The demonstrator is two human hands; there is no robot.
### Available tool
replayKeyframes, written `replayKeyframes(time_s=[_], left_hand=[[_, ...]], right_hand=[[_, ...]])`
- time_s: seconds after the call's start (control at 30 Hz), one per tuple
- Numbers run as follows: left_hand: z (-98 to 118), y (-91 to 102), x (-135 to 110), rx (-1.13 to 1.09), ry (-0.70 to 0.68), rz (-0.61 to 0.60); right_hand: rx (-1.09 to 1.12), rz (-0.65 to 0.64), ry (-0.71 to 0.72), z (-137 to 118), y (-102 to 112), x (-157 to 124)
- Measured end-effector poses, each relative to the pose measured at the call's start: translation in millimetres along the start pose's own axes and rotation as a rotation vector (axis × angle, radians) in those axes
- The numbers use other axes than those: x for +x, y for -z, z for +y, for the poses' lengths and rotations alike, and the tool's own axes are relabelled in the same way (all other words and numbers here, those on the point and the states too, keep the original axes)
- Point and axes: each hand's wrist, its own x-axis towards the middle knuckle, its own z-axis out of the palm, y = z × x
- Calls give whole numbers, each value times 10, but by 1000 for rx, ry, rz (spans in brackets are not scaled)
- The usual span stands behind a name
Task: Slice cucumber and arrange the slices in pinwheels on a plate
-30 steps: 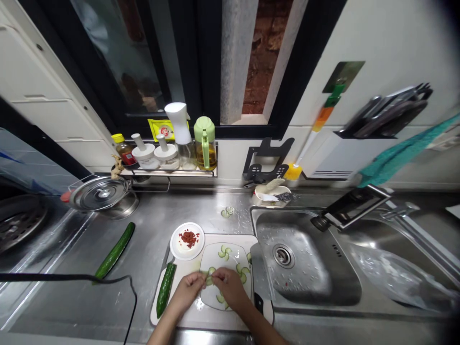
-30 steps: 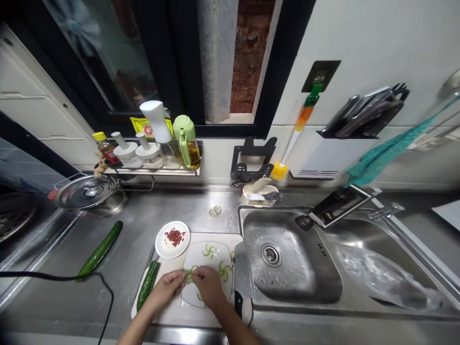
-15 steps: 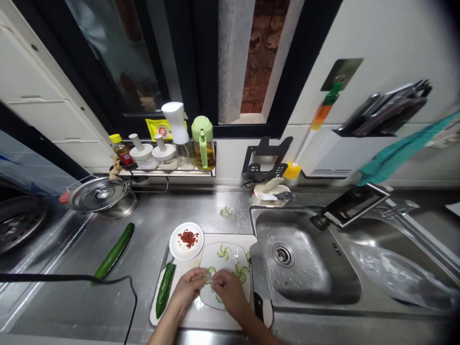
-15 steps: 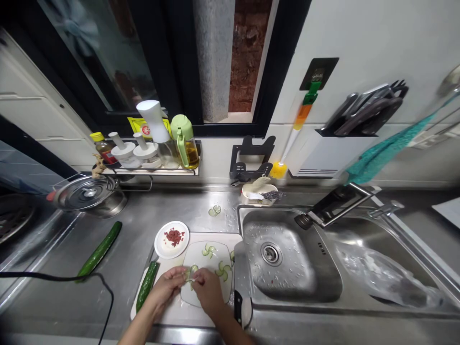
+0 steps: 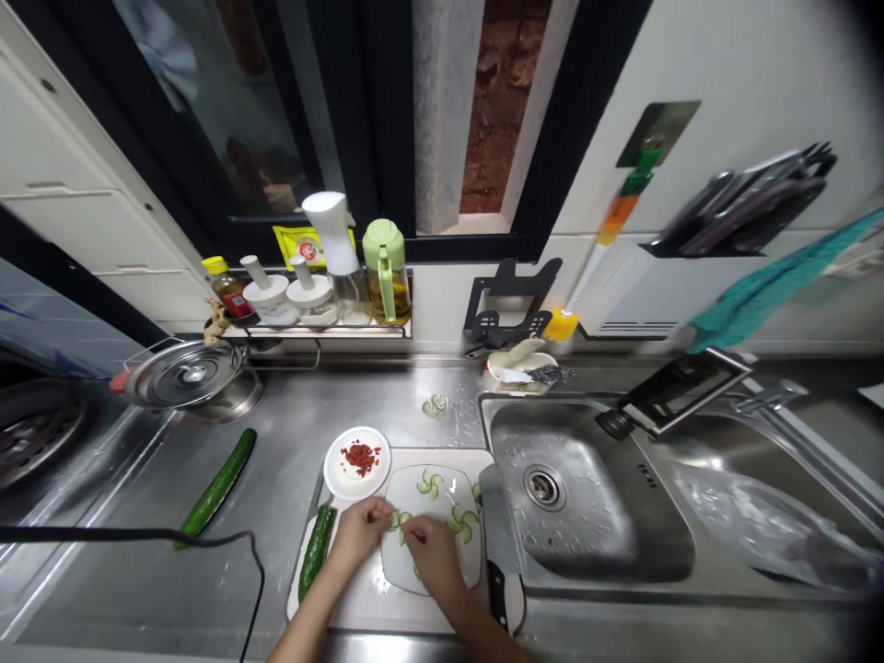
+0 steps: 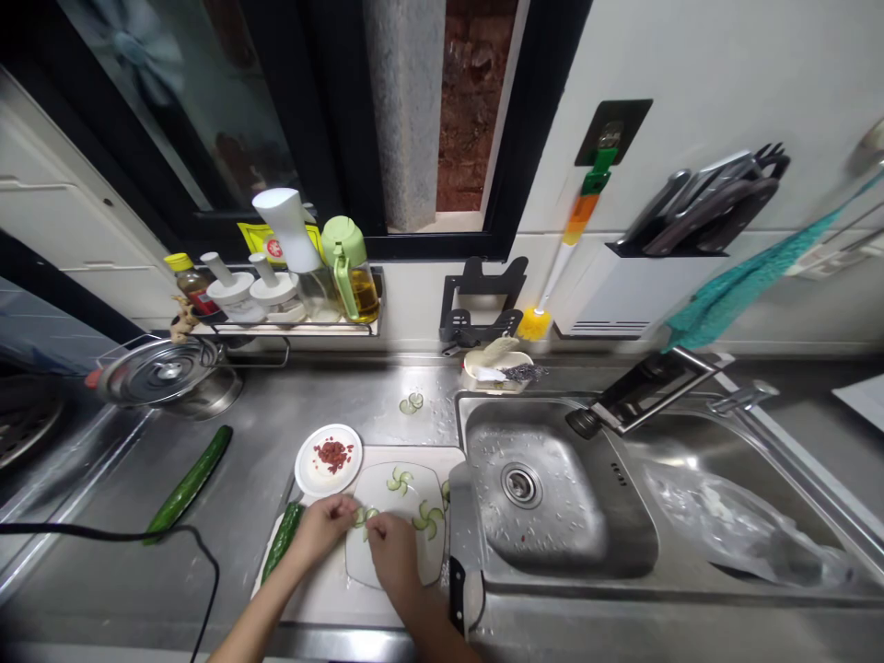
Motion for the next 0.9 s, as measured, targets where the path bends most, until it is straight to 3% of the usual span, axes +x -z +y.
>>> replayKeyframes(time_s=[0.2,0.9], left_hand=[[88,-4,26,202,-44,13],[108,-16,86,326,-115,-32]], right_hand=[[-120,4,-4,-42,-51,22],[-556,33,115,-169,-35,12]])
